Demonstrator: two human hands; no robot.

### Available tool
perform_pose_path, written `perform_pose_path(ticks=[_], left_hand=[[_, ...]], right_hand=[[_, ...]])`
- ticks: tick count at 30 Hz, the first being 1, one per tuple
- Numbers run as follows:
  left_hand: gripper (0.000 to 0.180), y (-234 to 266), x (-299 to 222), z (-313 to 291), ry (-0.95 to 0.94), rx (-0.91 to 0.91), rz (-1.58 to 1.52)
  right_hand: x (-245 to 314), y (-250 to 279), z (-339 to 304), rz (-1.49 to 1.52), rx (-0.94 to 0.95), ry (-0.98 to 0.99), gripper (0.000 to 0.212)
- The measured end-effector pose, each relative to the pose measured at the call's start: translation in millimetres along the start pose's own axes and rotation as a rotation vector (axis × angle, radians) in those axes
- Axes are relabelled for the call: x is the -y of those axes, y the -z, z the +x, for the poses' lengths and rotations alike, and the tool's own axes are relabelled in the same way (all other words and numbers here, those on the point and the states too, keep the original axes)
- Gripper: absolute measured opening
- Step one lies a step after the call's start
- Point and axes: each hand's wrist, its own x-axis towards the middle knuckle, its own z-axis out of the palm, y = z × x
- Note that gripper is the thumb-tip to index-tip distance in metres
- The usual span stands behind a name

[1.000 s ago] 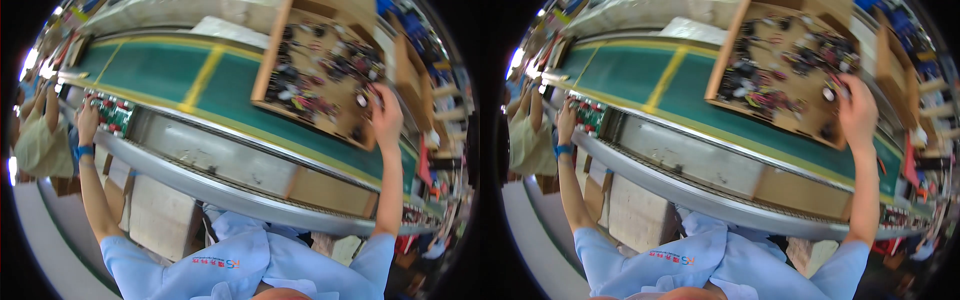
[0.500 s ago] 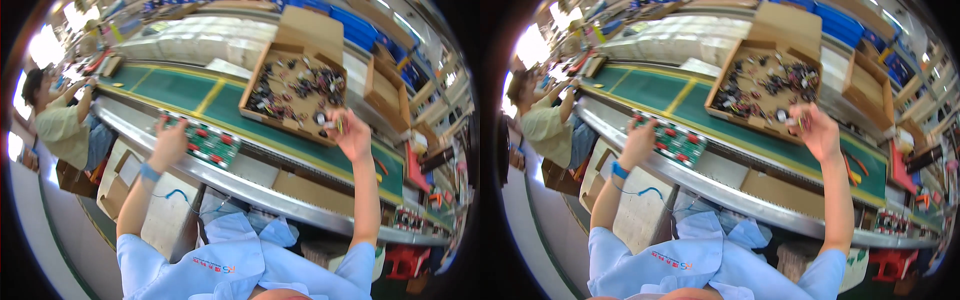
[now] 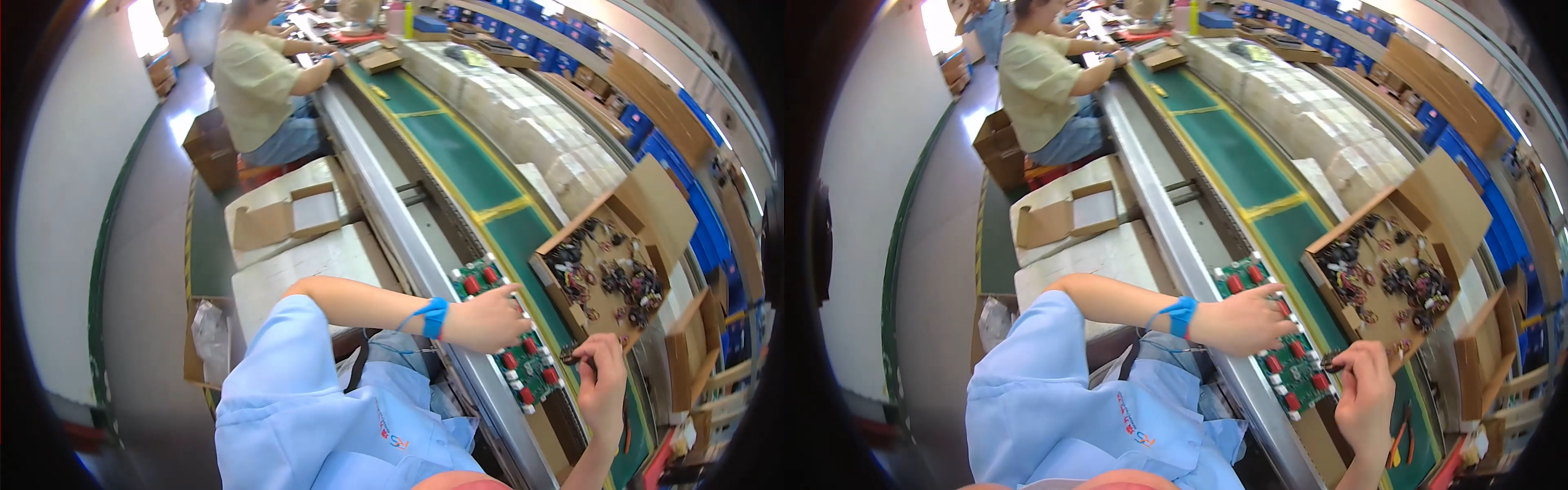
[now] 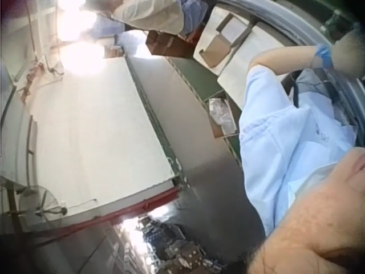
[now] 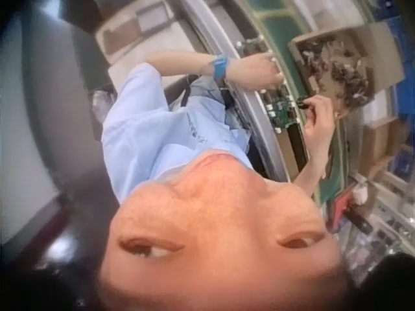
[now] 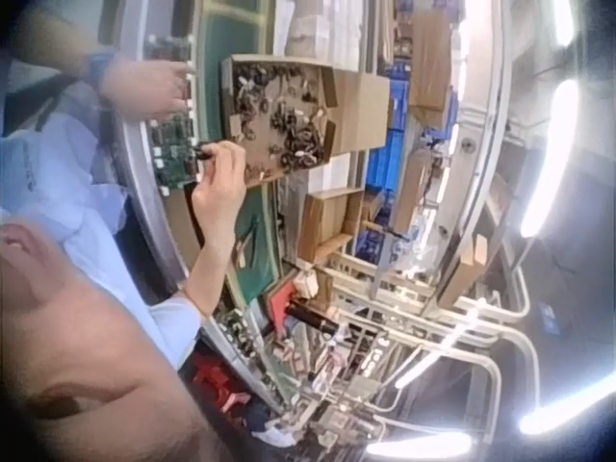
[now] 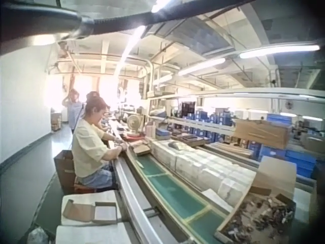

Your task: The person assembles electronic components and wire connectors onto printed circuit boards by hand, taking the components from a cardboard box.

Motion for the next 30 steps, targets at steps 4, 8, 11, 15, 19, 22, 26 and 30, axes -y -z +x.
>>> perform_pose_path(ticks=[4,8,11,15,19,22,26,30], left_hand=[[0.035,32,-14,19,-0.102,-0.164,-0.725],[0.037,29,-28,27,0.038,0.012,-1.011],[0.036,15,-27,40,-0.05,-0.133,-0.82],[0.035,11,-24,54,-0.046,-0.007,-0.87],[0.041,0,-28,51,-0.033,-0.052,-1.169],[0.045,-10,-35,36,0.116,-0.067,-1.596],[0.068,-18,-42,2,0.292,-0.11,-1.949],[0.067,-29,-61,-24,0.409,-0.056,-2.107]], right_hand=[[13,-16,7,-0.209,0.085,0.172,0.028],[15,-23,3,-0.331,0.039,0.18,0.028],[5,-27,1,-0.479,-0.071,0.204,0.022],[-27,-24,-15,-0.603,-0.088,0.134,0.019],[-35,-26,-32,-0.606,-0.148,0.104,0.025],[-32,-45,-35,-0.553,-0.261,0.246,0.029],[-13,-63,-34,-0.405,-0.239,0.196,0.034],[9,-77,-50,-0.293,-0.217,0.025,0.046]])
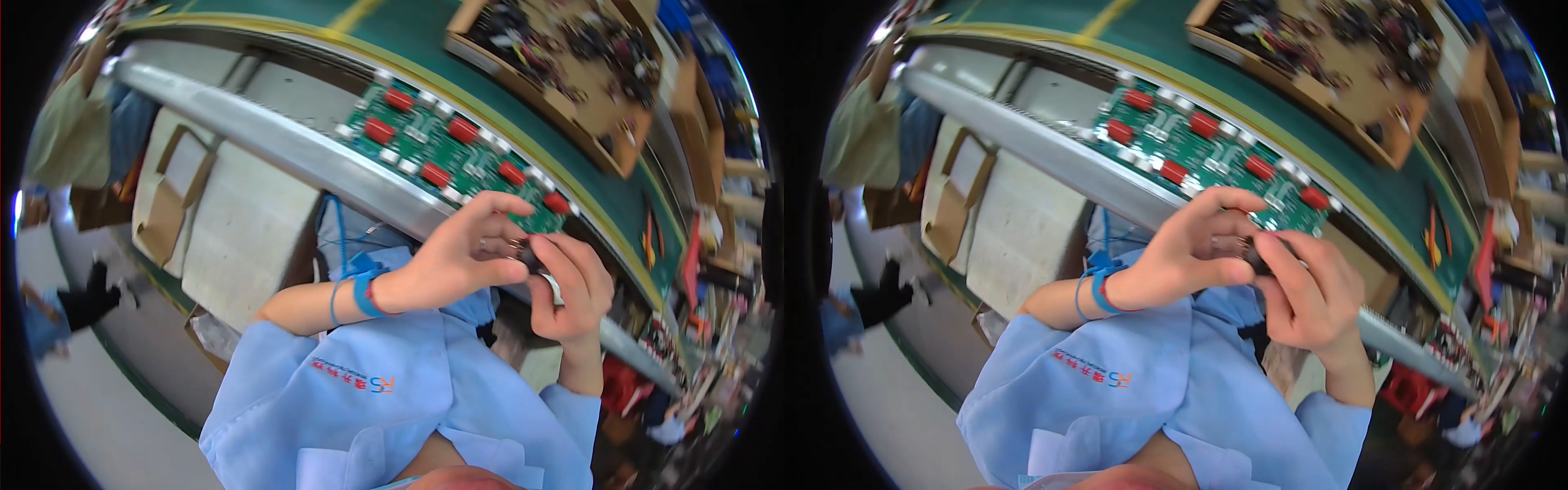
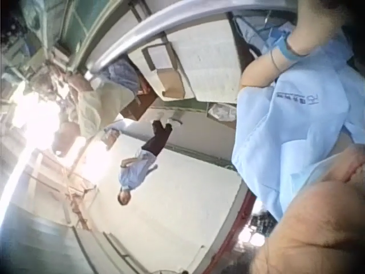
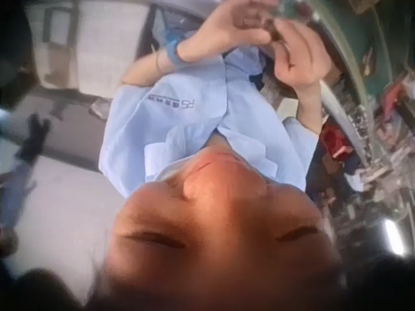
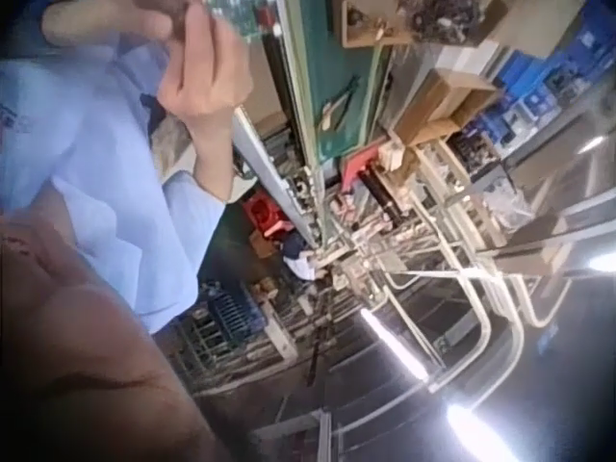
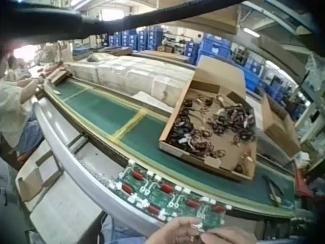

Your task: The person assembles electronic components and wire connectors onto printed circuit boards by hand, taking the components from a cardboard box.

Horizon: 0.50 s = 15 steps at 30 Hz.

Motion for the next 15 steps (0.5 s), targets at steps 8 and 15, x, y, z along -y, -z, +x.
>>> perform_pose_path(ticks=[8,15], left_hand=[[0.043,28,-6,3,-0.698,-0.015,1.263],[0.033,18,15,11,-0.733,-0.143,1.594]], right_hand=[[-23,7,1,-0.05,0.063,-0.357,0.032],[-34,11,-8,-0.165,0.237,-0.418,0.031]])
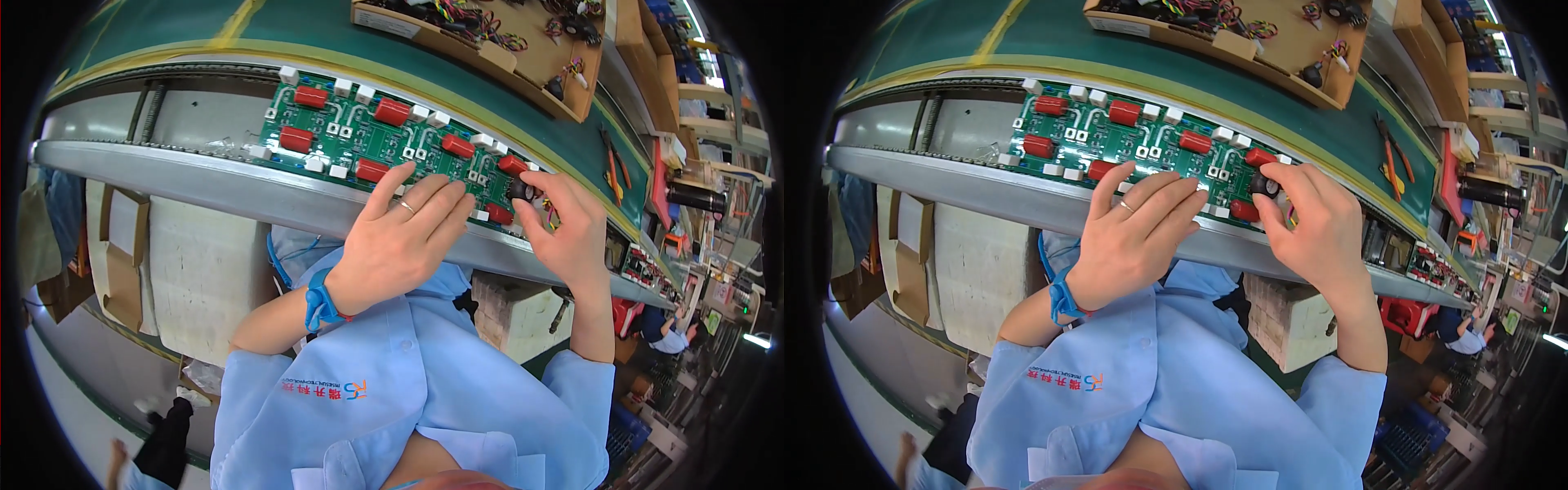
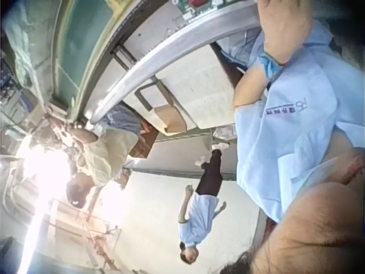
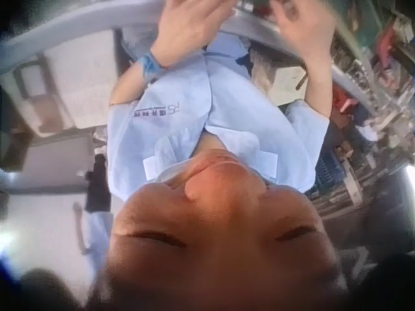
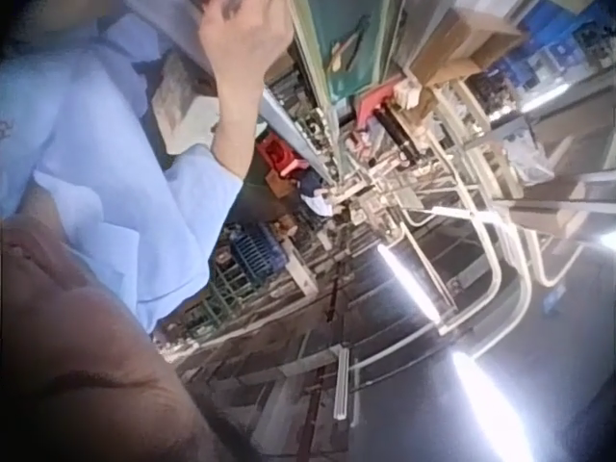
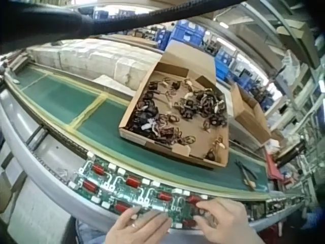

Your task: The person assembles electronic components and wire connectors onto printed circuit boards by hand, taking the components from a cardboard box.

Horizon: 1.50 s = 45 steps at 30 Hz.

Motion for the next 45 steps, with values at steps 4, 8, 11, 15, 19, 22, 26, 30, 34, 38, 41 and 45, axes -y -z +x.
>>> perform_pose_path(ticks=[4,8,11,15,19,22,26,30,34,38,41,45], left_hand=[[0.029,2,5,-3,-0.027,0.06,0.087],[0.03,-2,7,-4,-0.054,0.058,0.12],[0.03,-4,6,-6,-0.053,0.047,0.135],[0.03,-4,4,-6,-0.046,0.036,0.153],[0.03,-4,4,-6,-0.035,0.045,0.136],[0.029,-6,5,-5,-0.037,0.039,0.128],[0.029,-7,4,-5,-0.027,0.019,0.116],[0.03,-10,6,-5,-0.028,-0.001,0.121],[0.03,-8,3,-3,-0.041,0.003,0.116],[0.029,-5,4,-1,-0.057,0.022,0.126],[0.028,-4,6,-5,-0.041,0.045,0.133],[0.026,-3,2,-4,-0.075,0.031,0.152]], right_hand=[[1,-8,3,-0.027,0.056,0.032,0.031],[-3,-14,5,-0.094,0.083,0.057,0.03],[-3,-13,7,-0.108,0.109,0.07,0.03],[-1,-11,9,-0.125,0.153,0.046,0.03],[-4,-12,11,-0.101,0.169,0.031,0.029],[-9,-13,9,-0.18,0.117,0.187,0.029],[-7,-14,8,-0.245,0.127,0.199,0.03],[-14,-14,11,-0.188,0.162,0.211,0.032],[-13,-14,6,-0.271,0.141,0.265,0.03],[-15,-7,10,-0.318,0.163,0.239,0.031],[-17,13,34,0.065,0.346,0.051,0.045],[-78,39,86,-0.339,-0.23,0.2,0.025]])
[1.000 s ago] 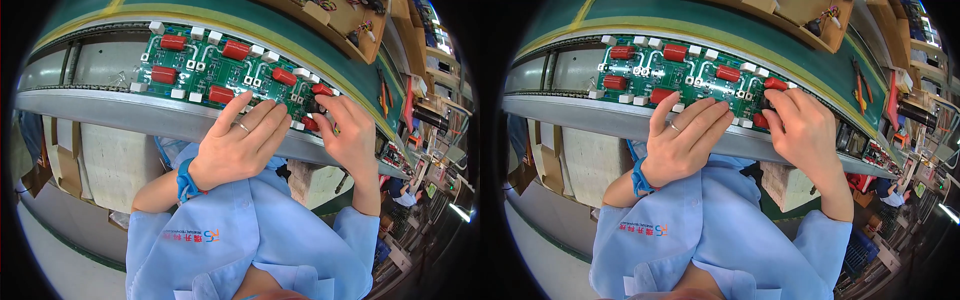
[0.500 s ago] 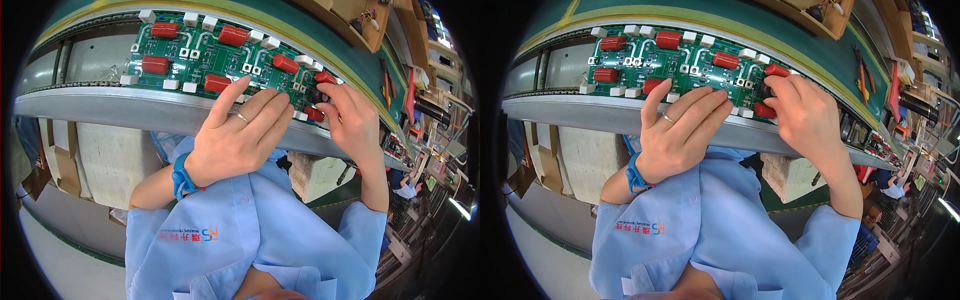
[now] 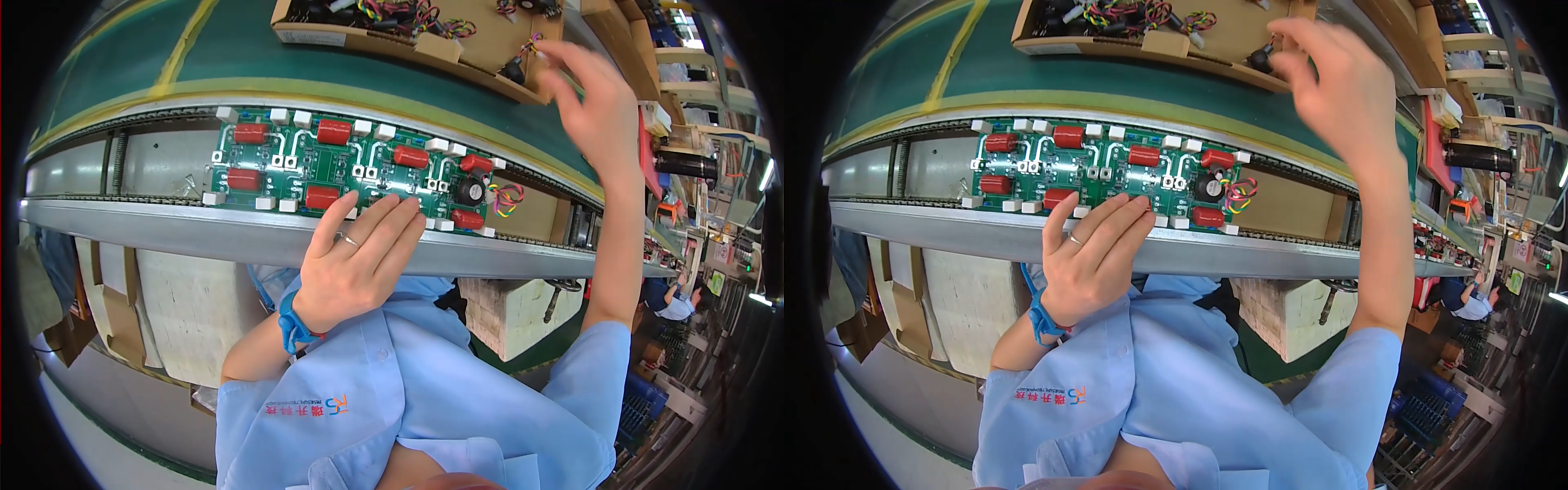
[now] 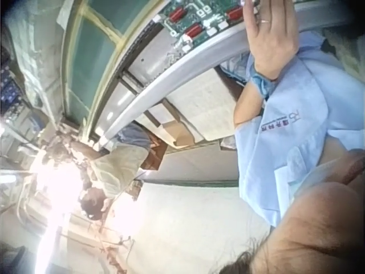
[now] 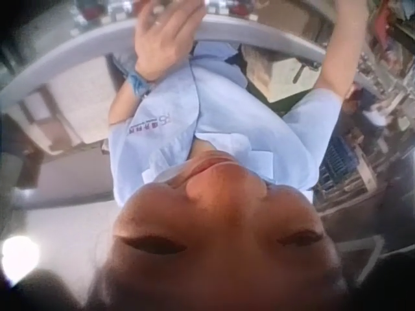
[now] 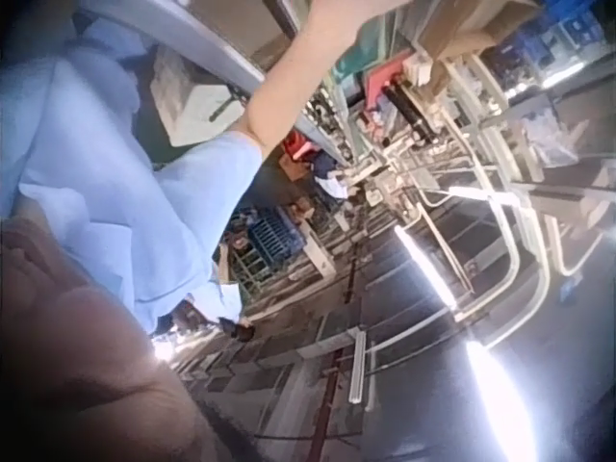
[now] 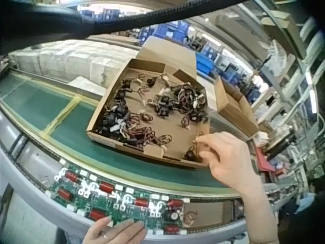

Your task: The person assembles electronic components and wire connectors onto printed circuit boards by hand, taking the components from a cardboard box.

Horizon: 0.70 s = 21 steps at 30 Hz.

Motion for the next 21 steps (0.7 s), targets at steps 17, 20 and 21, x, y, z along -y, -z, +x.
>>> perform_pose_path(ticks=[17,20,21], left_hand=[[0.033,17,8,7,0.021,0.112,-0.227],[0.058,28,-2,8,0.419,-0.063,-0.81],[0.056,33,-4,8,0.422,-0.063,-0.769]], right_hand=[[30,17,9,-0.044,-0.187,0.232,0.009],[85,25,-17,-0.009,-0.198,0.387,0.008],[102,25,-27,0.013,-0.174,0.427,0.007]])
